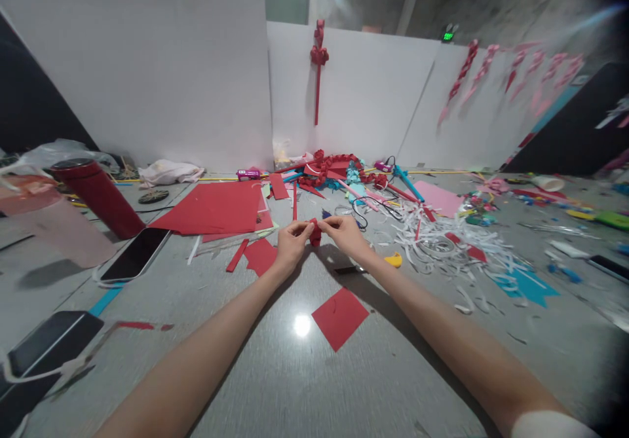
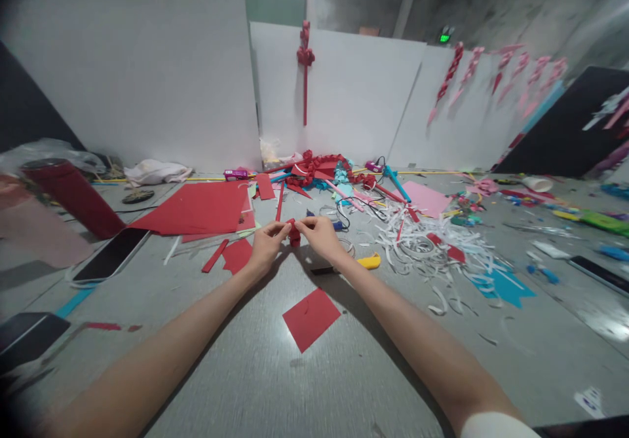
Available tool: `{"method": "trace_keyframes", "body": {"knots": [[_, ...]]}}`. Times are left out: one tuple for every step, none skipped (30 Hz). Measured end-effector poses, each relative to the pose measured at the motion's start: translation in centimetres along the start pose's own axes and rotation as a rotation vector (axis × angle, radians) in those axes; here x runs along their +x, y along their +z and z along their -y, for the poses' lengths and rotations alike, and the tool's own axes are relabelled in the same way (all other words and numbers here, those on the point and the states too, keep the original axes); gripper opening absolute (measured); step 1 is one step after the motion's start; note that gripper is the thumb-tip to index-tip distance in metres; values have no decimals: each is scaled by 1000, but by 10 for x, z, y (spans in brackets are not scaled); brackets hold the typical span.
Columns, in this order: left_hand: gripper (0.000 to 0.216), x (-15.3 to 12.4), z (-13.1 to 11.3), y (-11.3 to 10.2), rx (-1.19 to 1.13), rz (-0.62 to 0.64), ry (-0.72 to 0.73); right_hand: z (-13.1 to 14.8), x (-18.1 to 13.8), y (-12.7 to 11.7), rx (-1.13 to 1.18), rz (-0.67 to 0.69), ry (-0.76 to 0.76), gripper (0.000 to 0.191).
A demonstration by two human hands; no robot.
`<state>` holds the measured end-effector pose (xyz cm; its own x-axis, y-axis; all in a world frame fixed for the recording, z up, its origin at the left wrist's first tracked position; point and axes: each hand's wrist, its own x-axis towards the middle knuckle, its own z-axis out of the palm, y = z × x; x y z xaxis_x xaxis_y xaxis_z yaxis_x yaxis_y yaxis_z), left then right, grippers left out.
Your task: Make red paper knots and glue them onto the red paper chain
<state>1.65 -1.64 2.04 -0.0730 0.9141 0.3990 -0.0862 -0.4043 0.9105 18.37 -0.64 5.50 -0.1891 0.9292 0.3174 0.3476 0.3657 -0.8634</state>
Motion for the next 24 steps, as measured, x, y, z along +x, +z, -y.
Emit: {"method": "trace_keyframes", "body": {"knots": [[27, 0, 0, 0, 2, -2, 3, 0, 0, 0, 4, -4, 6, 36], [27, 0, 0, 0, 4, -4, 4, 0, 0, 0, 9, -10, 7, 37], [27, 0, 0, 0, 6, -6, 4, -1, 0, 1, 15, -17, 8, 37], [27, -1, 0, 0, 5, -9, 2, 0, 0, 1, 19, -24, 8, 37], [27, -1, 0, 0, 3, -12, 0, 0, 0, 2, 19, -30, 10, 37], [26, -1, 0, 0, 1, -12, -3, 0, -1, 2, 17, -39, 14, 37], [26, -1, 0, 0, 1, -12, -4, 0, -1, 3, 12, -47, 21, 37], [26, -1, 1, 0, 1, -13, -5, 1, -1, 3, 8, -56, 29, 37], [26, -1, 1, 0, 3, -14, -6, 1, -1, 3, 5, -68, 38, 38], [25, -1, 2, 0, 4, -15, -8, 0, -1, 4, 5, -82, 45, 38], [25, -1, 3, 0, 4, -15, -9, 0, -1, 3, 7, -98, 52, 39], [24, -1, 3, 0, 3, -16, -10, -1, -1, 3, 10, -116, 56, 40], [24, 0, 4, 0, 1, -18, -12, -2, 0, 2, 14, -134, 57, 42], [24, 0, 5, 0, -2, -21, -14, -3, 0, 1, 18, -154, 57, 43], [23, 0, 5, 0, -4, -25, -15, -4, 1, -1, 25, -177, 55, 44], [23, 0, 5, 0, -7, -28, -16, -4, 2, -2, 35, -204, 53, 45], [24, 0, 5, 0, -9, -30, -15, -3, 2, -4, 45, -232, 50, 45], [24, 0, 5, 0, -13, -32, -16, -3, 3, -5, 54, -261, 45, 44], [25, 0, 5, 0, -16, -32, -16, -2, 3, -6, 61, -284, 39, 44], [25, 0, 5, 0, -20, -31, -18, -1, 3, -7, 63, -298, 32, 44], [26, 0, 4, 0, -24, -28, -20, 0, 3, -7, 59, -301, 24, 43], [27, -1, 4, 0, -27, -27, -22, 1, 2, -7, 49, -295, 16, 43], [28, -1, 4, 0, -28, -24, -24, 2, 2, -7, 38, -285, 10, 43], [29, -1, 3, 0, -27, -23, -25, 2, 1, -6, 27, -273, 4, 42]]}}
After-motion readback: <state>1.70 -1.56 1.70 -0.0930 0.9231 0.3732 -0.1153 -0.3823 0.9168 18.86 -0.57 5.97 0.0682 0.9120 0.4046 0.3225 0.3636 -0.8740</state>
